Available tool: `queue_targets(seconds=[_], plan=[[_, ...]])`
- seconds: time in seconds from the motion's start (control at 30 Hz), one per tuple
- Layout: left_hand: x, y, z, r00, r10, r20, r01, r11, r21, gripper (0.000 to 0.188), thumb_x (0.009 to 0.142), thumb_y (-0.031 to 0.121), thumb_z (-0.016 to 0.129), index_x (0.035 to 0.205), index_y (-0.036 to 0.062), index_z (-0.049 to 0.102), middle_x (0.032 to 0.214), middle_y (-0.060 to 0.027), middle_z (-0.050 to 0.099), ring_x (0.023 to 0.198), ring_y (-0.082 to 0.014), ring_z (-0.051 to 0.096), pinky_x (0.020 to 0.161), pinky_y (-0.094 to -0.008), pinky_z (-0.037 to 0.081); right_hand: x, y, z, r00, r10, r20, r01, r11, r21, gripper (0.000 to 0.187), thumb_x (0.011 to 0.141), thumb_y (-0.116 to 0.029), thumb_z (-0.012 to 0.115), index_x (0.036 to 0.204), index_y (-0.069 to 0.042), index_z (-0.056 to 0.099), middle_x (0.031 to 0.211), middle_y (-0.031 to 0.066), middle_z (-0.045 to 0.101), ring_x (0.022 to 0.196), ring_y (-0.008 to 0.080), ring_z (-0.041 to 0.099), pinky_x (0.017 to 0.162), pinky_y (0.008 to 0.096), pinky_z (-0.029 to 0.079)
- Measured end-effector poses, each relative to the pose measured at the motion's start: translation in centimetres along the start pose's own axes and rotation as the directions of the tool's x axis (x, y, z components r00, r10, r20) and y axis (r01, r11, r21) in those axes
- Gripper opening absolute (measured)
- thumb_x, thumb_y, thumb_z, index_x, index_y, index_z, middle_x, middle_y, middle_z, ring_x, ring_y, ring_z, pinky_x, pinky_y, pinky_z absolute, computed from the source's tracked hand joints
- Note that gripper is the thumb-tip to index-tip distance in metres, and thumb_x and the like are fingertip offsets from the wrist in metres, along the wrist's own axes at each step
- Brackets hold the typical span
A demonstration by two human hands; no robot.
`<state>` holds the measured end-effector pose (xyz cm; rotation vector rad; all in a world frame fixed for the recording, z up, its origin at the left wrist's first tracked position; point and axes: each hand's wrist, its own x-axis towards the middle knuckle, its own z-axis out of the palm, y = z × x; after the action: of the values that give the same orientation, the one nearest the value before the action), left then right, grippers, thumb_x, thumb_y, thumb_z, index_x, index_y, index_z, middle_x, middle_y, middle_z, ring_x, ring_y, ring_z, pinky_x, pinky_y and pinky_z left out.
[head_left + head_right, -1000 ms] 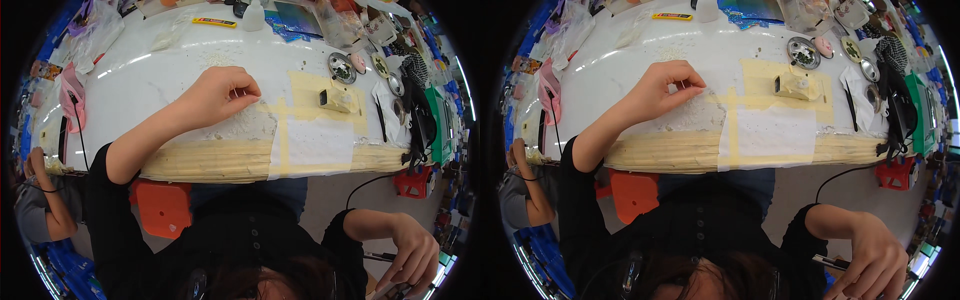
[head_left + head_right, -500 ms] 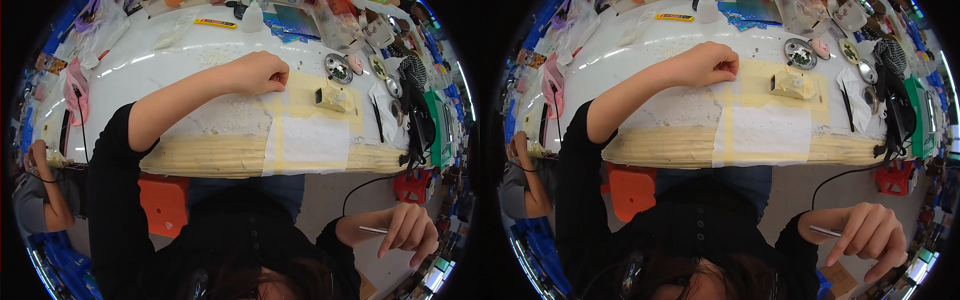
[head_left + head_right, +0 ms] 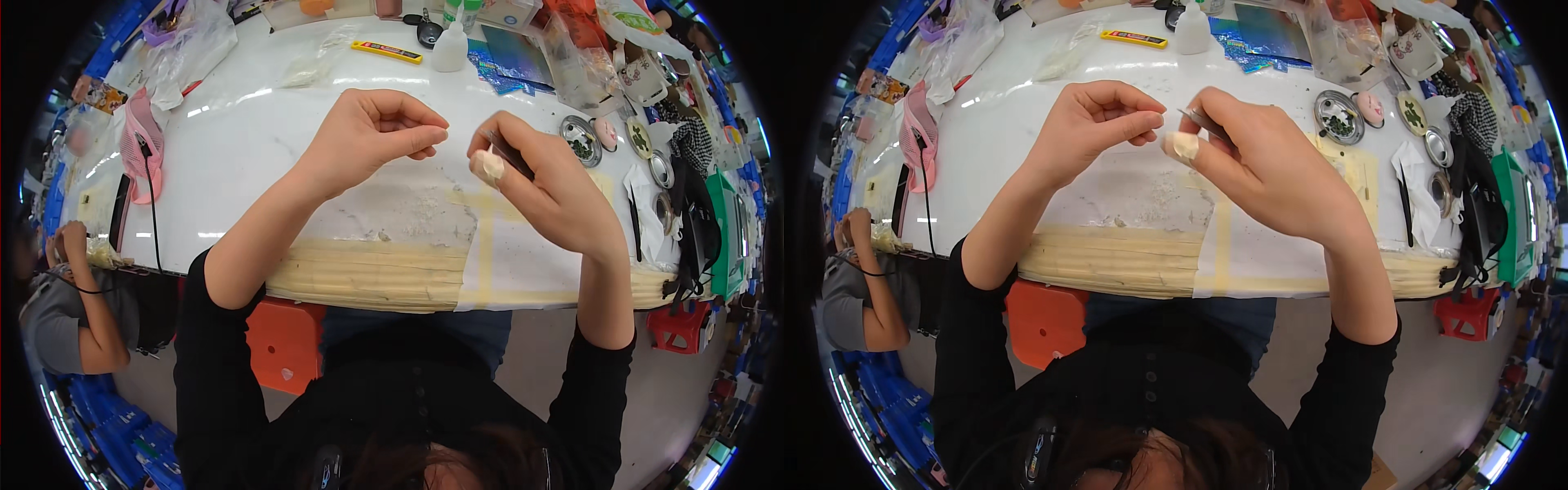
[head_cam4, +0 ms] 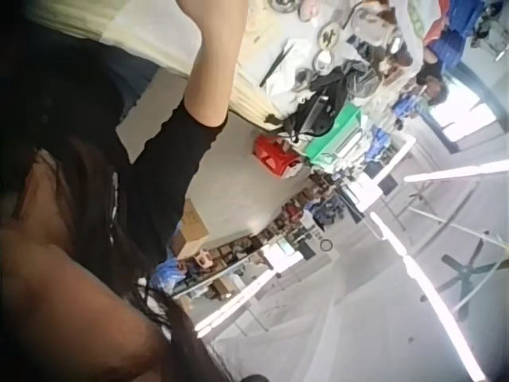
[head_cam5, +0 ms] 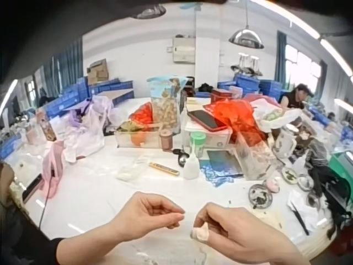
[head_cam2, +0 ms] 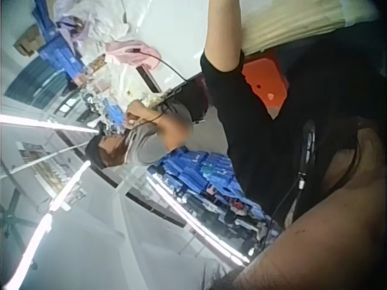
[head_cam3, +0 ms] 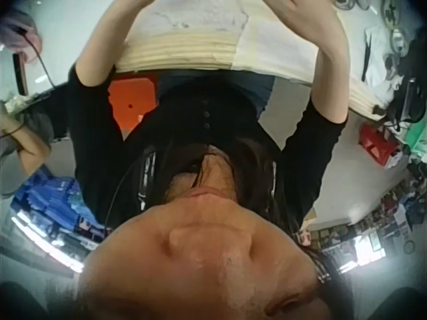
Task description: Wrapping small white plastic tubes with adhesive decorative film at a production workbench.
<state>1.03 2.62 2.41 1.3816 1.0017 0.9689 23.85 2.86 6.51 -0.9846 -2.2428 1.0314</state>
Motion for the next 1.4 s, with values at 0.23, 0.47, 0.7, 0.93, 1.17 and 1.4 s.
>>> queue_targets(seconds=[0.23, 0.47, 0.7, 0.93, 1.17, 1.4], plan=[[-0.6, -1.6, -0.5, 1.000, -0.016, -0.022, 0.014, 0.996, -0.083, 0.019, 0.087, 0.006, 0.070, 0.104, -0.0006, 0.068, 0.094, -0.0057, 0.069, 0.082, -0.0103, 0.065, 0.075, -0.0243, 0.053, 2.2, 2.1, 2.5, 0.966, -0.065, -0.251, 0.085, 0.994, 0.070, 0.022, 0.096, -0.021, 0.060, 0.091, 0.001, 0.057, 0.060, 0.0044, 0.046, 0.054, 0.0105, 0.039, 0.051, 0.0276, 0.033], [-1.4, -1.8, 0.0, 0.990, -0.136, 0.031, 0.140, 0.964, -0.225, 0.014, 0.086, 0.004, 0.070, 0.100, 0.0017, 0.067, 0.090, -0.0026, 0.067, 0.081, -0.0083, 0.062, 0.074, -0.0232, 0.051, 1.5, 3.8, 4.3, 0.981, -0.014, -0.195, 0.053, 0.980, 0.194, 0.018, 0.097, -0.016, 0.057, 0.103, 0.000, 0.061, 0.071, 0.0039, 0.053, 0.059, 0.0092, 0.044, 0.053, 0.0251, 0.036], [-1.6, -2.3, 0.2, 0.993, -0.114, 0.004, 0.111, 0.954, -0.279, 0.026, 0.086, 0.003, 0.069, 0.110, 0.0031, 0.059, 0.089, -0.0014, 0.065, 0.082, -0.0068, 0.060, 0.075, -0.0223, 0.050, 1.3, 3.3, 3.9, 0.986, 0.047, -0.160, -0.024, 0.989, 0.146, 0.015, 0.086, -0.008, 0.067, 0.099, -0.002, 0.067, 0.077, 0.0039, 0.059, 0.055, 0.0077, 0.041, 0.050, 0.0233, 0.034], [-1.7, -1.9, 0.5, 0.996, -0.082, -0.026, 0.074, 0.973, -0.220, 0.043, 0.085, -0.001, 0.068, 0.122, 0.0041, 0.048, 0.088, -0.0018, 0.063, 0.083, -0.0072, 0.059, 0.077, -0.0225, 0.049, 1.3, 3.4, 4.3, 0.980, -0.034, -0.197, 0.051, 0.995, 0.082, 0.016, 0.079, 0.000, 0.068, 0.094, -0.005, 0.070, 0.080, 0.0028, 0.061, 0.053, 0.0069, 0.040, 0.049, 0.0230, 0.033], [-2.1, -2.2, 1.0, 0.996, 0.084, -0.039, -0.085, 0.996, -0.033, 0.044, 0.083, -0.004, 0.066, 0.123, 0.0027, 0.047, 0.087, -0.0031, 0.062, 0.083, -0.0080, 0.060, 0.078, -0.0244, 0.050, 1.2, 3.3, 4.5, 0.973, -0.127, -0.192, 0.130, 0.992, 0.001, 0.016, 0.078, 0.001, 0.068, 0.094, -0.005, 0.068, 0.079, 0.0032, 0.060, 0.057, 0.0097, 0.049, 0.049, 0.0238, 0.036], [-2.3, -2.2, 1.0, 0.991, 0.110, -0.079, -0.116, 0.991, -0.063, 0.036, 0.085, -0.003, 0.067, 0.118, 0.0000, 0.053, 0.090, -0.0042, 0.063, 0.084, -0.0086, 0.062, 0.077, -0.0239, 0.052, 1.3, 3.2, 4.7, 0.970, -0.128, -0.208, 0.135, 0.991, 0.019, 0.015, 0.080, 0.001, 0.067, 0.094, -0.003, 0.065, 0.081, 0.0036, 0.058, 0.058, 0.0095, 0.049, 0.050, 0.0230, 0.036]])
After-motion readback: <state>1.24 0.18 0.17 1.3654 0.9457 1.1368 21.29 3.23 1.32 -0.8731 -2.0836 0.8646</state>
